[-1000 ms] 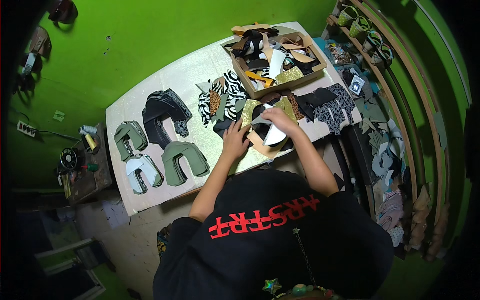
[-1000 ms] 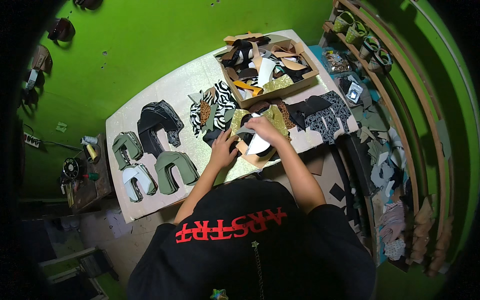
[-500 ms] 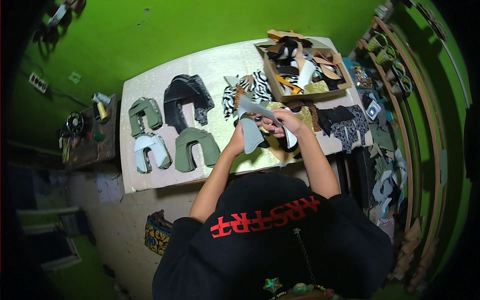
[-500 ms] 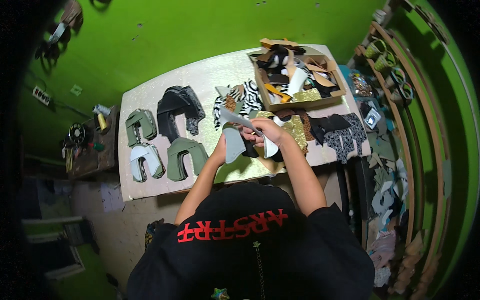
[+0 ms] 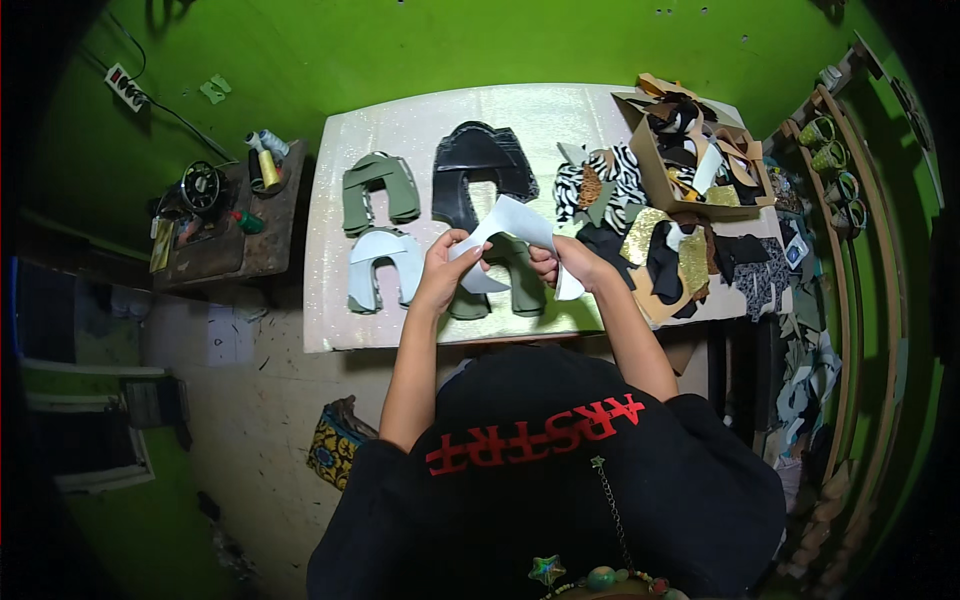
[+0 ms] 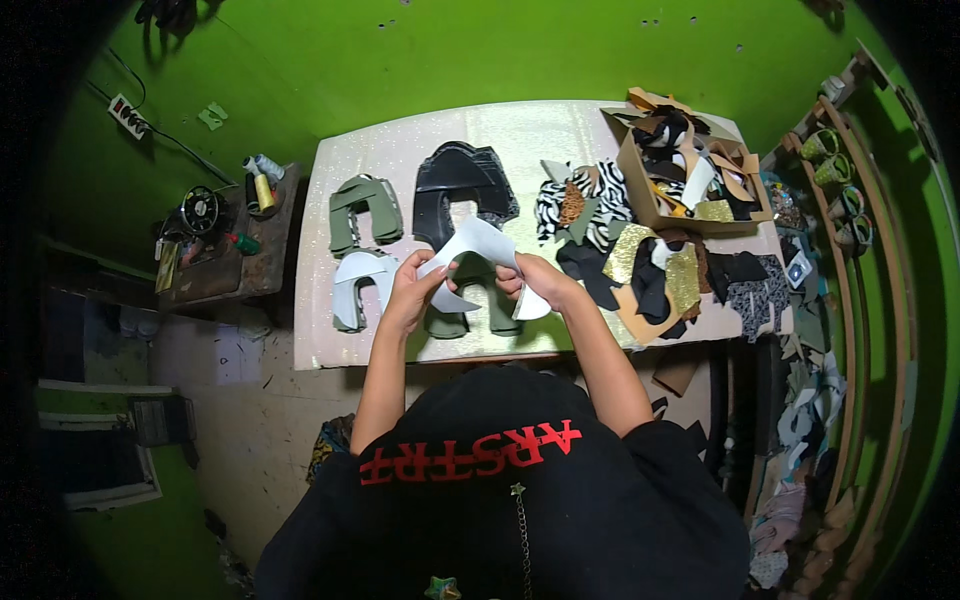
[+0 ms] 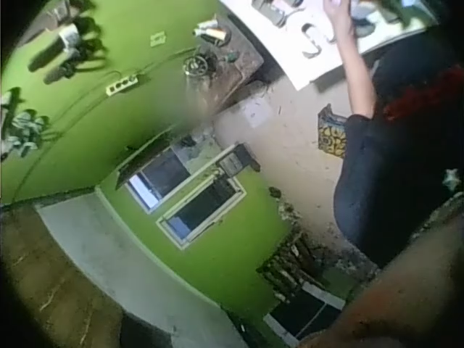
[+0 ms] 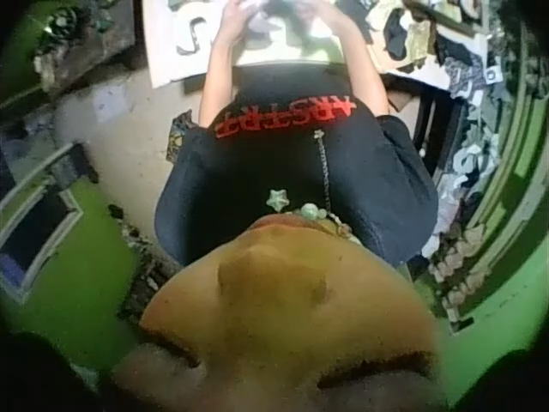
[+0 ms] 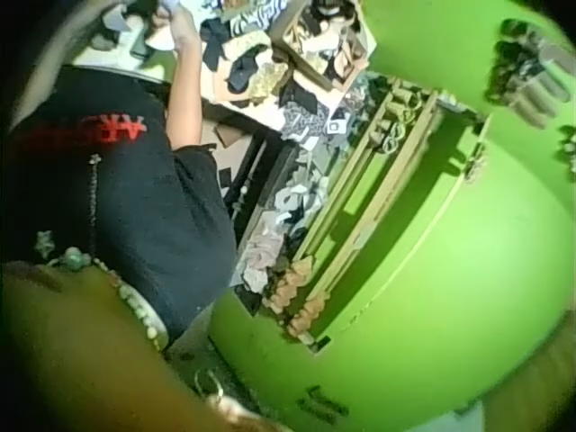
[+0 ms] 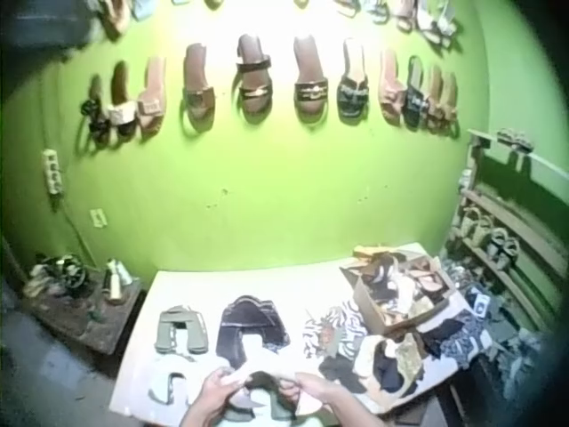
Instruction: Sorting and arranging leather shoe upper components on a workbench in a manufacturing environment.
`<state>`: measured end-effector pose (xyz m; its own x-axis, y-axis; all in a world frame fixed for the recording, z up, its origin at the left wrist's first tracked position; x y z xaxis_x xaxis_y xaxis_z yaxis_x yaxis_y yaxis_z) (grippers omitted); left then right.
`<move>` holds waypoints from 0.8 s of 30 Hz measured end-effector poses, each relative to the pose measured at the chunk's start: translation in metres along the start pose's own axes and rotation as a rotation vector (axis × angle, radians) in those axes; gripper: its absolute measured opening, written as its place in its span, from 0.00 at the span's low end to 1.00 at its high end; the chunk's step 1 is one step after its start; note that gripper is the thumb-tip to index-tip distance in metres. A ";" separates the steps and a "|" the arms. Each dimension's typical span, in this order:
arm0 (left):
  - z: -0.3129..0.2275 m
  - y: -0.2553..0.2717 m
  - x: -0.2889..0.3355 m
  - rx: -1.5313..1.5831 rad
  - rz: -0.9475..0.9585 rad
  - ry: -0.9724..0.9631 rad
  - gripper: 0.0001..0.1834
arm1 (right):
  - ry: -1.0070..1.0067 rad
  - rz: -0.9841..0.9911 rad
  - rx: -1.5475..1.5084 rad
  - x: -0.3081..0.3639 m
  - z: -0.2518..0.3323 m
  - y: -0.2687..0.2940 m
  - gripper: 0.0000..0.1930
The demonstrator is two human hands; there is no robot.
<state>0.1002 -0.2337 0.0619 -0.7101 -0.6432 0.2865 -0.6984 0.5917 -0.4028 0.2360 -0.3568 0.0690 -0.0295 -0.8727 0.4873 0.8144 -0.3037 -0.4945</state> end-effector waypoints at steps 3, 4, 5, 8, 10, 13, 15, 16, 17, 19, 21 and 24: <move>-0.022 0.036 0.009 -0.031 -0.019 -0.016 0.11 | 0.131 -0.411 0.242 -0.019 -0.011 -0.019 0.19; -0.028 0.048 0.012 -0.033 -0.014 -0.041 0.10 | 0.187 -0.324 0.435 -0.028 -0.013 -0.022 0.26; -0.033 0.060 0.015 -0.035 -0.013 -0.042 0.10 | 0.189 -0.324 0.433 -0.033 -0.019 -0.030 0.26; -0.037 0.088 0.017 -0.026 0.065 0.045 0.11 | 0.143 -0.529 0.074 -0.048 -0.039 -0.038 0.34; -0.044 0.103 0.024 -0.045 0.081 0.060 0.11 | 0.218 -0.266 -0.071 -0.058 -0.046 -0.048 0.31; -0.049 0.119 0.031 -0.076 0.086 0.079 0.11 | 0.319 -0.372 0.204 -0.058 -0.043 -0.070 0.18; -0.055 0.126 0.035 -0.103 0.044 -0.009 0.10 | 0.655 -0.524 0.585 -0.069 -0.038 -0.083 0.16; -0.060 0.128 0.037 -0.123 0.060 -0.014 0.08 | 0.642 -0.610 0.631 -0.067 -0.037 -0.087 0.16; -0.065 0.130 0.041 -0.120 0.061 -0.015 0.08 | 0.642 -0.611 0.634 -0.066 -0.035 -0.093 0.16; -0.082 0.134 0.052 -0.116 -0.060 -0.041 0.08 | 0.664 -0.652 0.624 -0.065 -0.027 -0.109 0.15; -0.087 0.140 0.055 -0.112 -0.072 -0.085 0.08 | 0.755 -0.538 0.608 -0.063 -0.016 -0.138 0.16; -0.086 0.143 0.056 -0.085 -0.181 -0.201 0.17 | 0.935 -0.357 0.812 -0.063 -0.007 -0.179 0.20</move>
<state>-0.0473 -0.1430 0.0951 -0.5471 -0.8205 0.1658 -0.8232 0.4914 -0.2844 0.0879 -0.2499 0.1212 -0.4417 -0.8266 -0.3487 0.7849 -0.5443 0.2961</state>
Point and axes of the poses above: each hand's wrist, its own x-axis away from the middle knuckle, its own y-axis out of the back of the hand, z = x × y, the point moved 4 cm from there along -x, towards the middle knuckle, and after that the axes turned 10 degrees about -z, right-handed, at the moved point
